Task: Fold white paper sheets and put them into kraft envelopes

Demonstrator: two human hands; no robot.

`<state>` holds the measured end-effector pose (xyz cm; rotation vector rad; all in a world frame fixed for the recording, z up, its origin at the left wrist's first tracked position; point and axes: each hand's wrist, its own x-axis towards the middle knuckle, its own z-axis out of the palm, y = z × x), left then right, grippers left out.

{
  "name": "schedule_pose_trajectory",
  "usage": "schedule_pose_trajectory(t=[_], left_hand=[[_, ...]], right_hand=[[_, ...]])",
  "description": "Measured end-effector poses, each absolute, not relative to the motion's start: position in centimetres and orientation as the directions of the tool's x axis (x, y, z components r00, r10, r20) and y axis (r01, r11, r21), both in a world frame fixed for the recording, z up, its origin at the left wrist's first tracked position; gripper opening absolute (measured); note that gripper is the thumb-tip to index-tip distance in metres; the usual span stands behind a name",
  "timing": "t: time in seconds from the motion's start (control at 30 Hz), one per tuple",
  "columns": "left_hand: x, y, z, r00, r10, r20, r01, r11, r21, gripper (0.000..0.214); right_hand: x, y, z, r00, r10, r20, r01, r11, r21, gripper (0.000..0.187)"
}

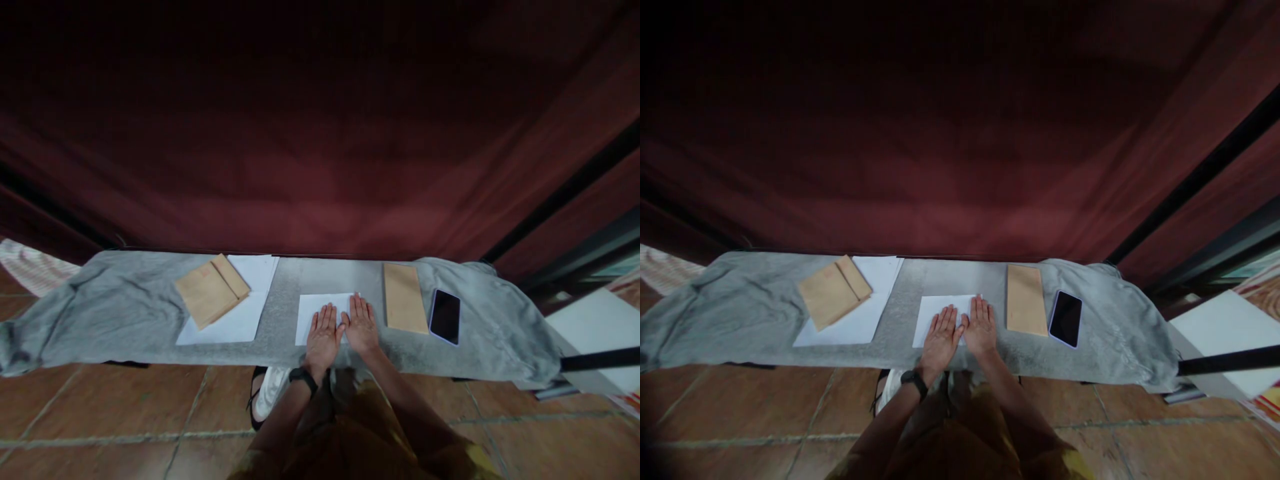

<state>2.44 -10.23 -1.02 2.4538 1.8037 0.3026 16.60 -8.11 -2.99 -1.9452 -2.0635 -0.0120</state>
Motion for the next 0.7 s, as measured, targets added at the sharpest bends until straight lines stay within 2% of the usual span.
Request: schedule_pose_trajectory(t=[0.2,0.4,0.7], left_hand=[[0.7,-10.5,-1.0,0.372,0.92,0.126,0.912,-0.387,0.135,0.057],[0.6,-10.5,-1.3,0.415,0.904,0.099,0.9,-0.424,0.103,0.058],[0.7,-10.4,-1.2,0.394,0.915,0.084,0.909,-0.402,0.113,0.059]], right_hand=[[16.0,-7.6,-2.4,-0.028,0.978,0.207,0.967,0.079,-0.243,0.056],[13.7,-6.7,-1.8,-0.264,0.954,0.146,0.895,0.298,-0.332,0.055],[14.0,-6.0,-2.1,-0.228,0.96,0.163,0.923,0.266,-0.277,0.056]])
